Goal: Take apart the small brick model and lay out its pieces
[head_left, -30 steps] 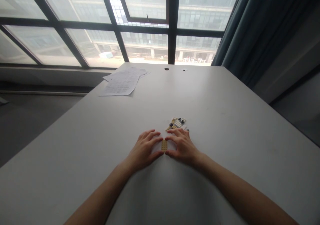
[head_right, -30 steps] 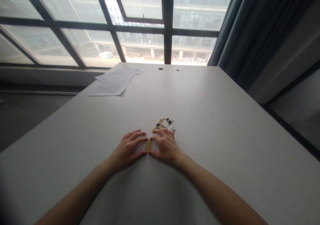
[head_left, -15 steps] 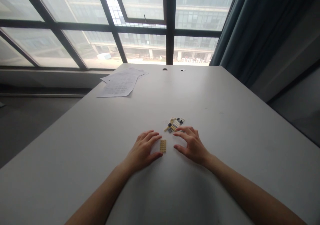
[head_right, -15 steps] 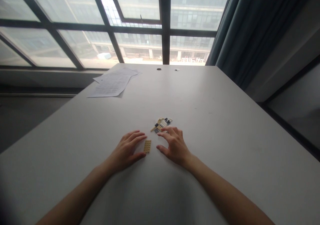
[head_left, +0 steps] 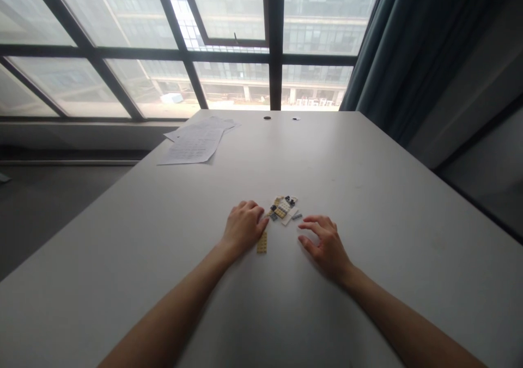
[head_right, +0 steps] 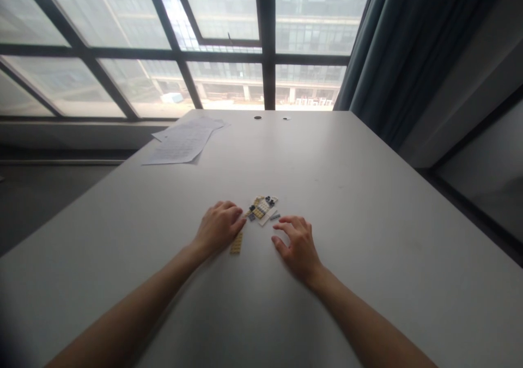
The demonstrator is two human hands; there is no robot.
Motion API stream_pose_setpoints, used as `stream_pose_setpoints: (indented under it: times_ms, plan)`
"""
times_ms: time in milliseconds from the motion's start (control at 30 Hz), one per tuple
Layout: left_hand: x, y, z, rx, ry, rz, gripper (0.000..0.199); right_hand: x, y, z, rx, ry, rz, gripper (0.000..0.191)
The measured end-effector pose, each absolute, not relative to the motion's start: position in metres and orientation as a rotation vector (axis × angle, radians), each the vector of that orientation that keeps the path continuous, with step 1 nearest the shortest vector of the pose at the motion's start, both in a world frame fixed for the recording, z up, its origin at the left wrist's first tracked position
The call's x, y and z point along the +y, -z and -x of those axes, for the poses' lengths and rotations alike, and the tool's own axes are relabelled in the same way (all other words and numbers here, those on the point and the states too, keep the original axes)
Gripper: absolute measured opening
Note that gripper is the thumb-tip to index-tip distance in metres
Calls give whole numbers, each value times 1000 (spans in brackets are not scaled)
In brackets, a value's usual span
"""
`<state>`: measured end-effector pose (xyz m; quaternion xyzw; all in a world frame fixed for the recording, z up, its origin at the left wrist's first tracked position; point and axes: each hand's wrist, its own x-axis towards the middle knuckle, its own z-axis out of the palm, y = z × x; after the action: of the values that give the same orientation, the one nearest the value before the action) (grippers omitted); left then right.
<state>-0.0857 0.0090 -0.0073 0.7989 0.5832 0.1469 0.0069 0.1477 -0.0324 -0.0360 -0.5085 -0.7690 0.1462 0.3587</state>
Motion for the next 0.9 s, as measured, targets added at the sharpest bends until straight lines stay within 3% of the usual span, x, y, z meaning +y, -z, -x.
stream_pose_setpoints:
  times_ms: [500, 733, 900]
  plan:
    - [-5, 0, 91, 1874, -577, -2484, 23, -35, 31, -141, -1844, -511, 1199, 18]
    - [-40, -11, 51, 1477, -995, -1821, 10, -51, 26, -120, -1590, -718, 1032, 45]
    - [-49, -7, 37, 1221, -1057, -1350, 17, -50, 24, -122, -1606, -693, 976, 48]
